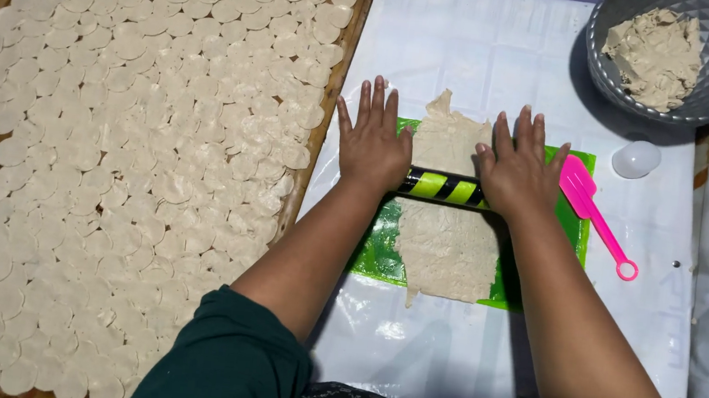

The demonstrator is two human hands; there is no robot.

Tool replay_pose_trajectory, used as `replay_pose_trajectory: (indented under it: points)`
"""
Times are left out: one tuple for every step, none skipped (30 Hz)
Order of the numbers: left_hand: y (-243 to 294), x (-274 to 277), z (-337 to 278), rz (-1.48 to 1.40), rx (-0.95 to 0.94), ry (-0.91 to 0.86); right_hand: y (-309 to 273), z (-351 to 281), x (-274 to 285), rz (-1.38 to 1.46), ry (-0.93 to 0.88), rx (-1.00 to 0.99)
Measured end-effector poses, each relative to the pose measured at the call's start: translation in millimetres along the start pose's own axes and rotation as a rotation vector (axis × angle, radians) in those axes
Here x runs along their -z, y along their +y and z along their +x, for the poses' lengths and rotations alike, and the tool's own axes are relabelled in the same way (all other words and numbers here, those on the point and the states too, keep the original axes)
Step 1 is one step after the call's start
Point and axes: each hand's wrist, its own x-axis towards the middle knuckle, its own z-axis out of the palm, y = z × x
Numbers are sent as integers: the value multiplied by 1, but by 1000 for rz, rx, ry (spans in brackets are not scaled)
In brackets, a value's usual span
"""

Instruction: Flattening dough and cutting it into small circular shapes using specialized tools.

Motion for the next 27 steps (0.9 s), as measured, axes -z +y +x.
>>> replay_pose_trajectory:
  points:
    - [-4, -7, -8, 0, 3, 5, 1, -10, -6, -1, 4, 4]
    - [-6, -15, -17, -4, -32, 43, 3, -21, -12, 2, 37, 18]
    - [-9, -23, -26, -7, -66, 81, 6, -32, -18, 5, 70, 31]
    - [-11, -29, -38, -9, -65, 82, 8, -45, -24, 3, 71, 32]
    - [-12, -34, -50, -6, -91, 106, 9, -57, -30, -31, 124, 55]
    - [-15, -39, -61, -2, -115, 132, 10, -69, -36, -64, 180, 80]
    - [-16, -39, -72, -3, -114, 136, 10, -83, -40, -65, 183, 83]
    - [-17, -39, -84, 8, -133, 124, 10, -97, -44, -31, 257, 113]
    - [-17, -38, -95, 19, -153, 113, 11, -110, -48, 4, 332, 144]
    - [-20, -45, -106, 20, -153, 115, 11, -123, -50, 4, 334, 145]
    - [-23, -51, -117, -2, -186, 194, 11, -134, -51, 54, 377, 191]
    - [-25, -59, -129, -24, -220, 270, 12, -147, -53, 103, 417, 233]
    - [-27, -59, -138, -24, -222, 268, 11, -157, -53, 103, 417, 231]
    - [-29, -61, -149, -24, -235, 269, 10, -168, -54, 85, 433, 244]
    - [-32, -61, -160, -24, -249, 271, 10, -179, -54, 68, 450, 258]
    - [-30, -53, -163, -23, -254, 271, 12, -181, -55, 69, 453, 253]
    - [-29, -43, -167, -47, -223, 179, 15, -182, -54, 98, 420, 251]
    - [-27, -34, -167, -69, -194, 91, 17, -182, -54, 128, 392, 249]
    - [-20, -15, -154, -66, -202, 95, 17, -167, -40, 130, 401, 244]
    - [-14, 3, -146, -49, -113, -30, 16, -158, -28, 189, 250, 108]
    - [-7, 20, -139, -32, -23, -154, 16, -150, -16, 247, 99, -28]
    - [-7, 16, -125, -27, -30, -153, 16, -132, -11, 252, 103, -34]
    - [-6, 11, -111, -51, -43, 16, 16, -115, -7, 257, 168, -28]
    - [-3, 5, -98, -79, -56, 183, 19, -100, -3, 258, 230, -24]
    - [-2, -5, -88, -78, -63, 180, 22, -94, -7, 259, 232, -32]
    - [-4, -15, -79, -45, -115, 213, 22, -87, -13, 202, 299, 17]
    - [-6, -24, -70, -12, -167, 247, 20, -79, -18, 145, 365, 66]
